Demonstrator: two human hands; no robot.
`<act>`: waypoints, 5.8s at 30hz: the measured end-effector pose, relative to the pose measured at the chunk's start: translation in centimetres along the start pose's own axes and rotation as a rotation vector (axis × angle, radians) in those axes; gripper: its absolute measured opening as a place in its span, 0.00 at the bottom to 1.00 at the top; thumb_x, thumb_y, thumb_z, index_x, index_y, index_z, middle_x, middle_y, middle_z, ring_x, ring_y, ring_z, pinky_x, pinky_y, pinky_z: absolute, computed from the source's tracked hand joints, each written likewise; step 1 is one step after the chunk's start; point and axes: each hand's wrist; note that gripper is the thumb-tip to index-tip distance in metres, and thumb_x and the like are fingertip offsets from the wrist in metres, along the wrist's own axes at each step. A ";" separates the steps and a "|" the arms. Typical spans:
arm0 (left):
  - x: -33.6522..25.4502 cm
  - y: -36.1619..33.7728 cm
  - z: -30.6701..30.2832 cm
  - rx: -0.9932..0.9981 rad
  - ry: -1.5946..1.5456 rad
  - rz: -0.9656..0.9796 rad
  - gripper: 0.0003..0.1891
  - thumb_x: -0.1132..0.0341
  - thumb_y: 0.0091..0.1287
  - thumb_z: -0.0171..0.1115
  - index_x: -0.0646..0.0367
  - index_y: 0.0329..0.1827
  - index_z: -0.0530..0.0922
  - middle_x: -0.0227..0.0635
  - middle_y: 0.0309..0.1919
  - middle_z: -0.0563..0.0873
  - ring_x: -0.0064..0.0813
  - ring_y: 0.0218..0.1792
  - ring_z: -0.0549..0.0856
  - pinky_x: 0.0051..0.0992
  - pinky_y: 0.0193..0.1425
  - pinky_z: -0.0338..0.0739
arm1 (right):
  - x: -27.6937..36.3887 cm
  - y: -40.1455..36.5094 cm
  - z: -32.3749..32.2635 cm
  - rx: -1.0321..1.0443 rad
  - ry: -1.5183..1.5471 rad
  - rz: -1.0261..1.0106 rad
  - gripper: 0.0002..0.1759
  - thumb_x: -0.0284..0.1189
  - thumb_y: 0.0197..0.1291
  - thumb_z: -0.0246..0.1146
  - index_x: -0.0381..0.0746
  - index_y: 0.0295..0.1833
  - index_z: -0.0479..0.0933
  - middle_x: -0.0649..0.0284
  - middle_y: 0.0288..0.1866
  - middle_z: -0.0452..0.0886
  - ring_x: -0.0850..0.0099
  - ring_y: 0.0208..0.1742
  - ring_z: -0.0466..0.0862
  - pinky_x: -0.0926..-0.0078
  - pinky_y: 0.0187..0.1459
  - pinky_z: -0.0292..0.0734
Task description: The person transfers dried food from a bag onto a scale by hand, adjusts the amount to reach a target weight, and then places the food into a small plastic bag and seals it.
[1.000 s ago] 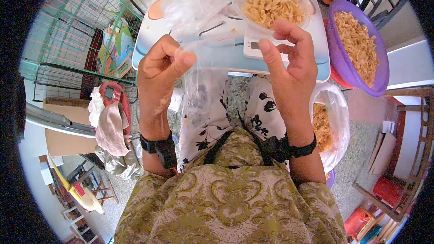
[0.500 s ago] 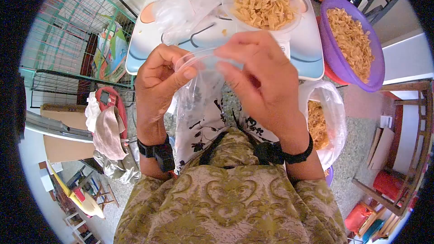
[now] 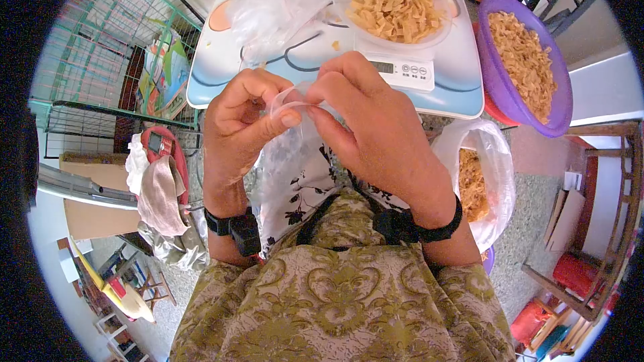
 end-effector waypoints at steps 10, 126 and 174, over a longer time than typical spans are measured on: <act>0.8 0.0 -1.1 0.069 0.065 -0.031 0.21 0.63 0.52 0.78 0.60 0.43 0.76 0.27 0.39 0.81 0.20 0.42 0.79 0.25 0.51 0.75 | -0.3 -0.5 0.0 0.043 -0.066 -0.018 0.08 0.20 0.54 0.64 0.39 0.38 0.74 0.56 0.56 0.80 0.72 0.30 0.82 0.78 0.24 0.72; 6.2 12.5 2.5 -0.711 0.029 0.065 0.08 0.67 0.68 0.64 0.61 0.38 0.75 0.22 0.23 0.78 0.06 0.22 0.70 0.10 0.24 0.63 | -8.4 6.1 -5.8 -0.146 -0.570 0.118 0.27 0.32 0.55 0.68 0.44 0.61 0.74 0.53 0.61 0.73 0.54 0.59 0.77 0.63 0.53 0.78; 7.1 10.0 1.0 -0.642 -0.294 0.134 0.10 0.63 0.71 0.59 0.62 0.40 0.76 0.28 0.20 0.76 0.16 0.16 0.71 0.16 0.17 0.63 | -8.3 7.1 -6.3 -0.457 1.131 0.492 0.07 0.28 0.67 0.61 0.36 0.46 0.75 0.65 0.33 0.80 0.83 0.27 0.74 0.89 0.20 0.62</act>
Point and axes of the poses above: each hand's wrist, its own y-axis towards the middle knuckle, its own z-axis out of the palm, x = y × z
